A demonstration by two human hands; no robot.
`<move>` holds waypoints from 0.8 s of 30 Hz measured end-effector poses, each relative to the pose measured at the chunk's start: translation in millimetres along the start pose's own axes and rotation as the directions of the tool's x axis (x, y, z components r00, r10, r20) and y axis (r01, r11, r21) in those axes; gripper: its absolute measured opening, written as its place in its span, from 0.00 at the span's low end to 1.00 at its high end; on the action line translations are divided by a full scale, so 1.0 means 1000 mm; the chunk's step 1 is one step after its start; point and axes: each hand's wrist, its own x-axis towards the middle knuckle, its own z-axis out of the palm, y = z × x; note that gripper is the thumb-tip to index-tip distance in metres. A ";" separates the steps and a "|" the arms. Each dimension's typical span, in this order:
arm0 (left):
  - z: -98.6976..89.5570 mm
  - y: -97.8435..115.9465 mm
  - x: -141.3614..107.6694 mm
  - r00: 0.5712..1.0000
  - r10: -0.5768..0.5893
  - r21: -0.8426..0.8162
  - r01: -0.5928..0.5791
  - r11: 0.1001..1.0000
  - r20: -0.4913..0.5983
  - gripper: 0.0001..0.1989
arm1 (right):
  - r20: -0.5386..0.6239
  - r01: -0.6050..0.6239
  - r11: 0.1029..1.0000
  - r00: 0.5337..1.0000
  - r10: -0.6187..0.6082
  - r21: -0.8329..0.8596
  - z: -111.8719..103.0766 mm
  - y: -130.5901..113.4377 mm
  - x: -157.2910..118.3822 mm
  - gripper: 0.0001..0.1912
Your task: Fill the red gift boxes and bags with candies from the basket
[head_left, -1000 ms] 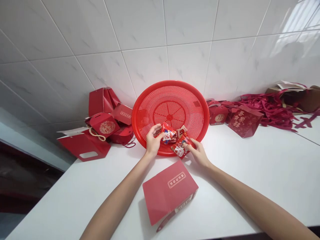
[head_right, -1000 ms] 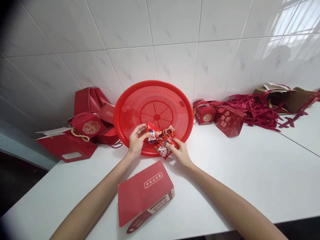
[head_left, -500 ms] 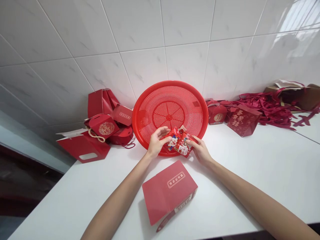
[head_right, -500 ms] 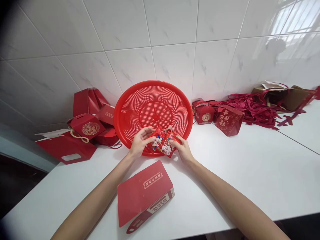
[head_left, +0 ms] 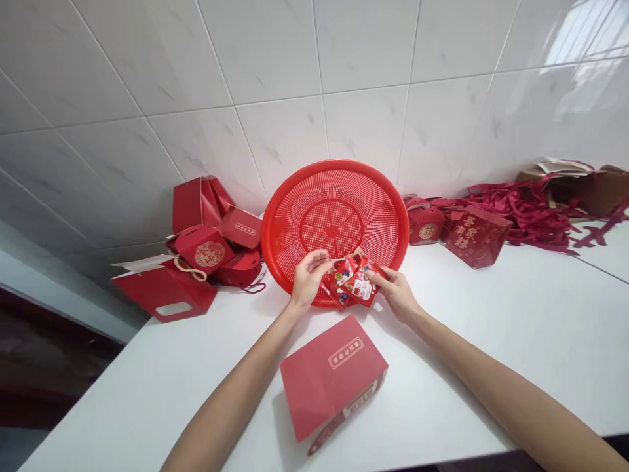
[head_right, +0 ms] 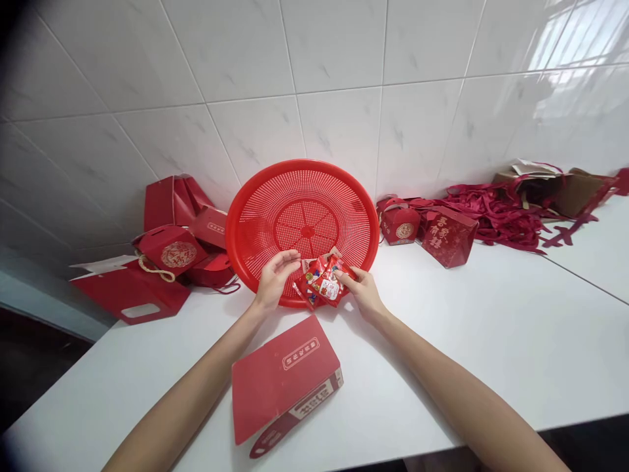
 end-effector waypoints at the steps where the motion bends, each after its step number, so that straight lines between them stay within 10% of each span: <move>1: 0.000 0.000 -0.001 1.000 0.025 0.036 -0.026 0.999 0.006 0.13 | -0.003 0.006 1.000 1.000 -0.007 -0.009 -0.001 -0.001 0.000 0.23; 8: 0.001 -0.001 -0.010 0.909 0.281 0.451 -0.399 0.798 0.307 0.09 | 0.008 0.109 0.990 0.994 -0.108 -0.088 -0.005 -0.003 0.003 0.18; 14: 0.007 0.002 -0.020 0.701 0.079 0.582 -0.645 0.496 0.709 0.11 | -0.068 0.268 0.906 0.950 -0.305 -0.327 -0.014 -0.004 0.005 0.17; 24: 0.007 0.005 -0.021 0.957 0.139 0.956 -0.271 0.115 0.255 0.13 | 0.159 0.432 0.613 0.880 -0.448 -0.661 -0.020 0.000 0.007 0.12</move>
